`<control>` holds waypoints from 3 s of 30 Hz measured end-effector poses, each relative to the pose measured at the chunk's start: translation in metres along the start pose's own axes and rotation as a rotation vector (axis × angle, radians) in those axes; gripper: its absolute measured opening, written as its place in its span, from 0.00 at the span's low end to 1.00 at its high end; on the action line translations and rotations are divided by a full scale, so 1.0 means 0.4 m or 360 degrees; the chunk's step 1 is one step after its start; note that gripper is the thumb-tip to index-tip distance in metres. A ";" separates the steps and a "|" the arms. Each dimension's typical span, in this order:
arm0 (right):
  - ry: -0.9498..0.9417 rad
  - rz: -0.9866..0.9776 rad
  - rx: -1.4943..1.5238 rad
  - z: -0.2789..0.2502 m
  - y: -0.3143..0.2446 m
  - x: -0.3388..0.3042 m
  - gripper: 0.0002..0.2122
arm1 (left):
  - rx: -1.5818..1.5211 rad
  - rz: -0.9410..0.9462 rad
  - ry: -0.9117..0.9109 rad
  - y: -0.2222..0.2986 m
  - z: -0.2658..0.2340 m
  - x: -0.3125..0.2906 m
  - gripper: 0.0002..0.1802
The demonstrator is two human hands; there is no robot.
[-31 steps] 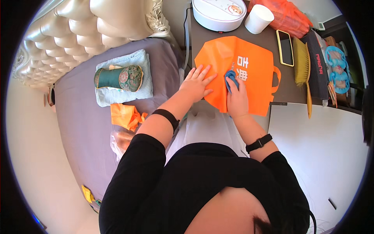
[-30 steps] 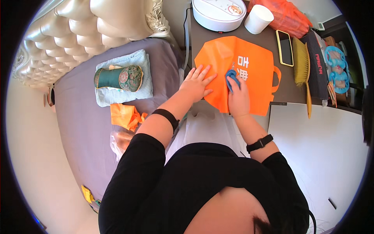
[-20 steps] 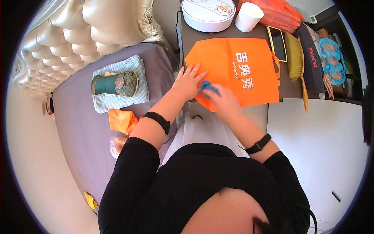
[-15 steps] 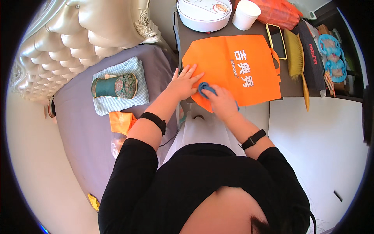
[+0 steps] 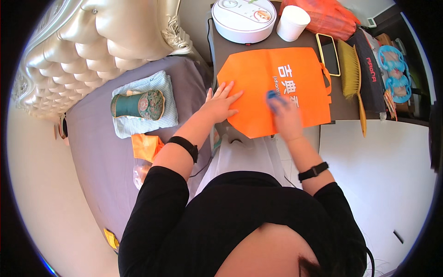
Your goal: The person is wiping down an orange shopping bag with a blue cloth and then placing it into another bag.
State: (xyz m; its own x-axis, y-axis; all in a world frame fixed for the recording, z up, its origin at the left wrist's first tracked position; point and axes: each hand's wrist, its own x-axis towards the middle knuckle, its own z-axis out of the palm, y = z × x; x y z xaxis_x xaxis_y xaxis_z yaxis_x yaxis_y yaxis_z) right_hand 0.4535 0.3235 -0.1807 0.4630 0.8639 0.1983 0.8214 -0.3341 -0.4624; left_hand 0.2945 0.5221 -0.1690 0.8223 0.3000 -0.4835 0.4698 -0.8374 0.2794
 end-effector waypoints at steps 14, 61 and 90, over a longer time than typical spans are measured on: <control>0.0156 0.0522 -0.0179 -0.111 0.219 0.000 0.22 | -0.0104 -0.0072 0.0030 0.025 -0.011 -0.006 0.38; -0.0313 -0.0032 -0.0114 -0.087 0.258 0.302 0.21 | 0.0010 0.0054 0.0445 0.197 0.041 0.076 0.36; -0.0857 0.1578 0.1669 -0.284 0.431 -0.096 0.26 | -0.1154 -0.1086 0.0817 0.134 0.120 -0.132 0.38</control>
State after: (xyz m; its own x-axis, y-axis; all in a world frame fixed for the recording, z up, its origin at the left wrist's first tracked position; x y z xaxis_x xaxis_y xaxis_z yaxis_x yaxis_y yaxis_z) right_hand 0.6152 0.1901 -0.1698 0.3030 0.5688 -0.7646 -0.4364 -0.6305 -0.6419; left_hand 0.2608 0.4394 -0.1684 0.2773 0.8878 -0.3672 0.8110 -0.0114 0.5849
